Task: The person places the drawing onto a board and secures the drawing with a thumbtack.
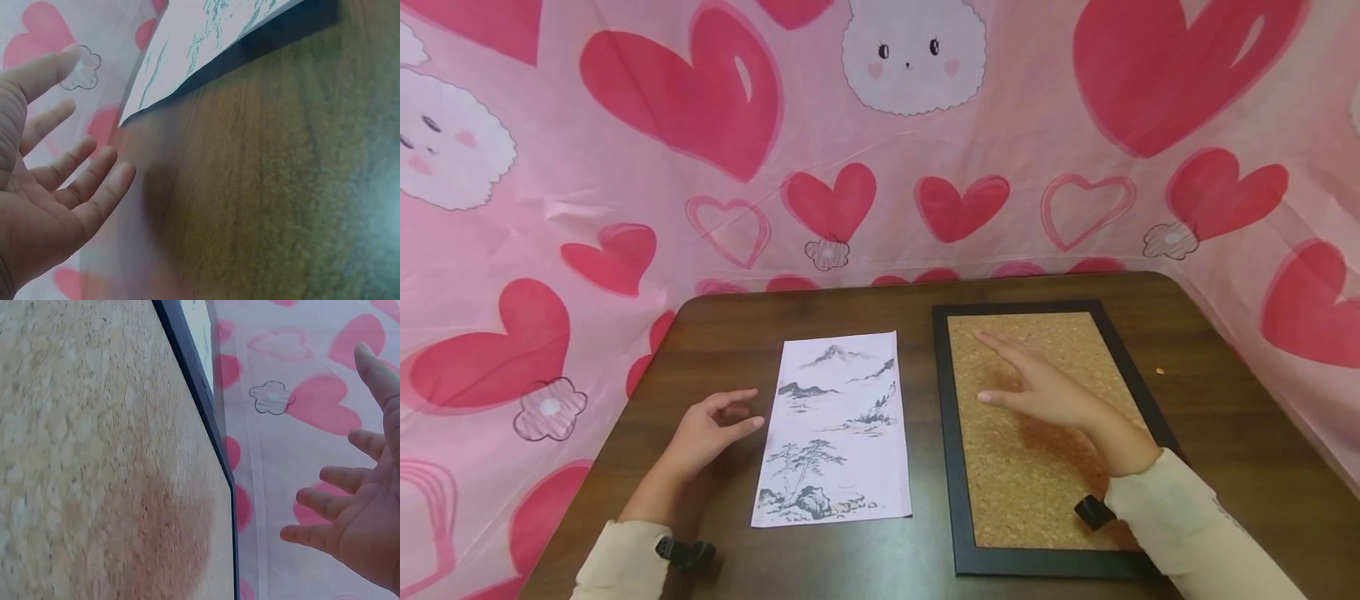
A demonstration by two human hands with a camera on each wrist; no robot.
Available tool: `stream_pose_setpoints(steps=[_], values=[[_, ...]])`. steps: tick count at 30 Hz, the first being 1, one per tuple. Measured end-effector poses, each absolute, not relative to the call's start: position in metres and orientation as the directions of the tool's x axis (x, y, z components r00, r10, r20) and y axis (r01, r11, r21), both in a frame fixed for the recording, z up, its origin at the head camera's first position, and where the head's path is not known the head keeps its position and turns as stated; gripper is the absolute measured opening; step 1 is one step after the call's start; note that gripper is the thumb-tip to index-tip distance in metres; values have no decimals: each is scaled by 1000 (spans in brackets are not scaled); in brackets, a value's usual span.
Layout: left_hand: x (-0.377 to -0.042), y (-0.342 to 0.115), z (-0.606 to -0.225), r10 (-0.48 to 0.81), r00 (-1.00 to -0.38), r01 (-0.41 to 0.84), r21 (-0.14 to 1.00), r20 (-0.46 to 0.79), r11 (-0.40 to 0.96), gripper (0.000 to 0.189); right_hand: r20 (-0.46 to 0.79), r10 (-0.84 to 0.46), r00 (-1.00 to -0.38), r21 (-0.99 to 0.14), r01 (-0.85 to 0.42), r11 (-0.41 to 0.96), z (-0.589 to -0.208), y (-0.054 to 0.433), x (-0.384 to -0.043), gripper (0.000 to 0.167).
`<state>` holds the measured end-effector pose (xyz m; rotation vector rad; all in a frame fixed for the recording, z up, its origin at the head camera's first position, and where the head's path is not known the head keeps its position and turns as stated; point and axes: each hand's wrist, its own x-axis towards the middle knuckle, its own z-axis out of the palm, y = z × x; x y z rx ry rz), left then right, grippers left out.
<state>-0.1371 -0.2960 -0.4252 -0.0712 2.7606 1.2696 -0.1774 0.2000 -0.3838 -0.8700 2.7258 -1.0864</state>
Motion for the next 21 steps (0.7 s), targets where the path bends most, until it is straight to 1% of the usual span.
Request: stream_pose_setpoints(steps=[4,8,11,17,21], values=[[-141,-295,-430,-21,-992,-107,757,-123,644,62,144,-534,-833,-718,-459,523,-386,197,-179,80],[-144,-293,-432,-41,-990,-128,748,-134,651,58,146,-530,-835,-812,-407,418,-389,196,-181,76],[-147,-292,-434,-53,-988,-143,743,-144,653,56,161,-530,-833,-856,-385,346,-391,195,-182,75],[-153,-287,-438,-59,-985,-164,754,-165,636,58,192,-546,-815,-899,-369,235,-394,190,-183,71],[-156,-282,-441,-86,-979,-201,771,-187,604,60,183,-553,-813,-920,-340,195,-398,184,-185,70]])
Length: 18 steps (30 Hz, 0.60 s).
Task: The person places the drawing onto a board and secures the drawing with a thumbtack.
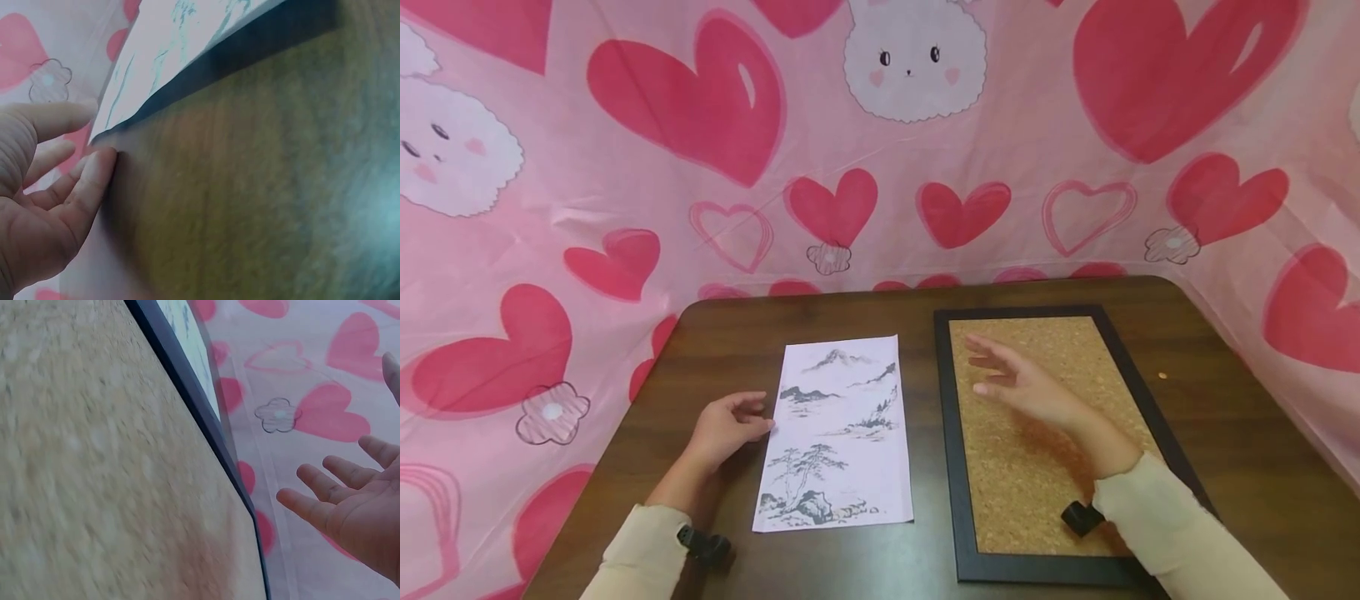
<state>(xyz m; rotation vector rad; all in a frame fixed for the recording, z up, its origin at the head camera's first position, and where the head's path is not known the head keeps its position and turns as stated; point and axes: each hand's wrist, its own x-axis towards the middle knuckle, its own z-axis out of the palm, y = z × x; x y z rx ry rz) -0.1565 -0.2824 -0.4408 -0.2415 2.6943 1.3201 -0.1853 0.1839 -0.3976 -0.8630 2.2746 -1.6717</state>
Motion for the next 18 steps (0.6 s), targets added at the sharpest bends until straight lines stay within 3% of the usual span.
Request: stream_pose_setpoints(steps=[18], values=[[-166,-268,-442,-112,-974,-221,716,-198,662,67,45,-555,-831,-995,-84,46,-415,153,-190,61]])
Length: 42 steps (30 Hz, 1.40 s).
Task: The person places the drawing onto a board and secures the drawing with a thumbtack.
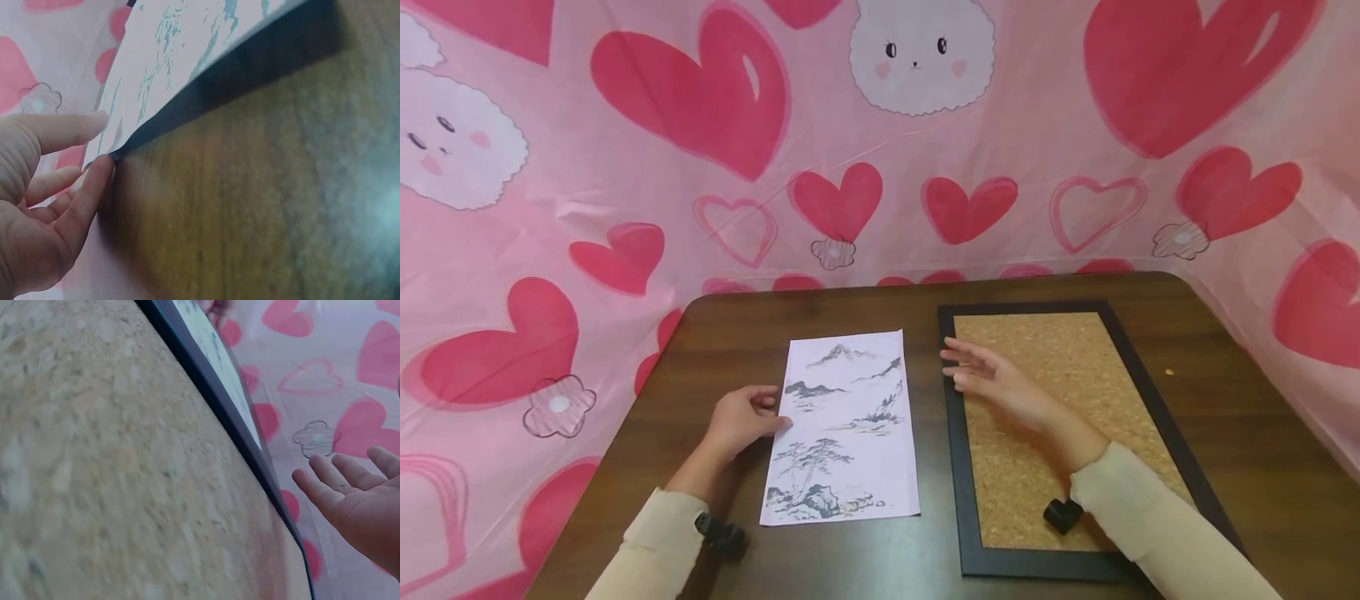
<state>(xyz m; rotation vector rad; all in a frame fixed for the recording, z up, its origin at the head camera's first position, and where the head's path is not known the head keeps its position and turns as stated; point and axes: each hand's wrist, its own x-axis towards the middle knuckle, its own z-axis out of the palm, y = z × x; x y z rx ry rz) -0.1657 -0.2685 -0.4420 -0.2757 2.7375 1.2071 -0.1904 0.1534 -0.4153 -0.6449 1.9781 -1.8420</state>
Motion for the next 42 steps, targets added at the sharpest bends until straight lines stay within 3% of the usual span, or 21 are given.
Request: stream_pose_setpoints(steps=[9,15,27,42], values=[[-173,-255,-450,-117,-977,-213,770,-178,602,49,29,-606,-795,-999,5,-54,-423,143,-199,64],[-175,-248,-455,-145,-975,-218,832,-166,510,38,-22,-599,-801,-998,57,-40,-425,136,-202,63],[-174,-247,-453,-173,-954,-288,902,-243,321,41,-37,-604,-796,-997,66,-27,-427,133,-203,66],[-168,-244,-437,-170,-973,-171,980,-153,97,42,-91,-565,-820,-996,87,34,-424,133,-201,65]])
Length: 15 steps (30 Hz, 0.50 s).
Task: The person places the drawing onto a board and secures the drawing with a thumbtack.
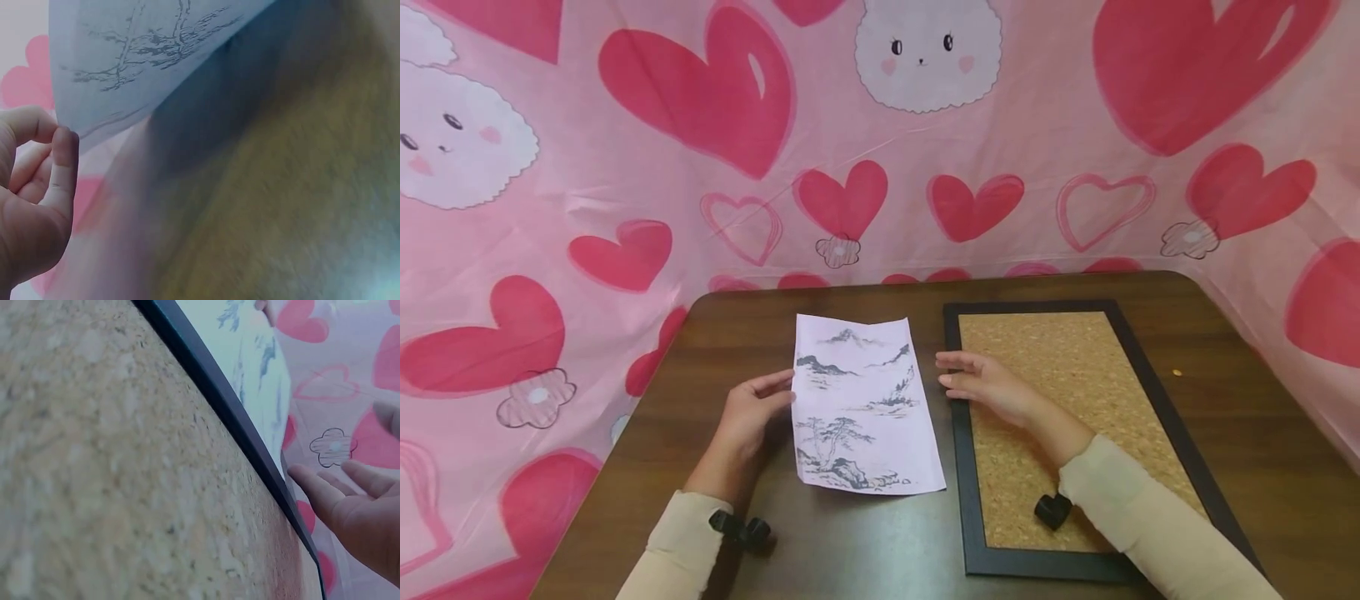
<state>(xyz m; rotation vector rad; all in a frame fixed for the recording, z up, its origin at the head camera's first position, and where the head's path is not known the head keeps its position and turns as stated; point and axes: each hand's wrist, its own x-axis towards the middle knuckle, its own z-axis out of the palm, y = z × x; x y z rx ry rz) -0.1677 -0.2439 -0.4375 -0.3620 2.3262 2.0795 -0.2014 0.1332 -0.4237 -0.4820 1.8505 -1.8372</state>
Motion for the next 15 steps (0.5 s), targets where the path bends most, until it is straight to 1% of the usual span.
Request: stream_pose_setpoints(steps=[4,8,15], values=[[-167,-241,-430,-145,-978,-149,989,-147,6,42,-117,-538,-835,-992,119,30,-426,134,-202,60],[-166,-240,-424,-119,-980,-148,985,-158,-92,40,-119,-538,-834,-992,122,30,-429,135,-203,56],[-166,-238,-416,-107,-986,-100,970,-126,-220,33,-124,-542,-831,-991,130,27,-429,135,-202,57]])
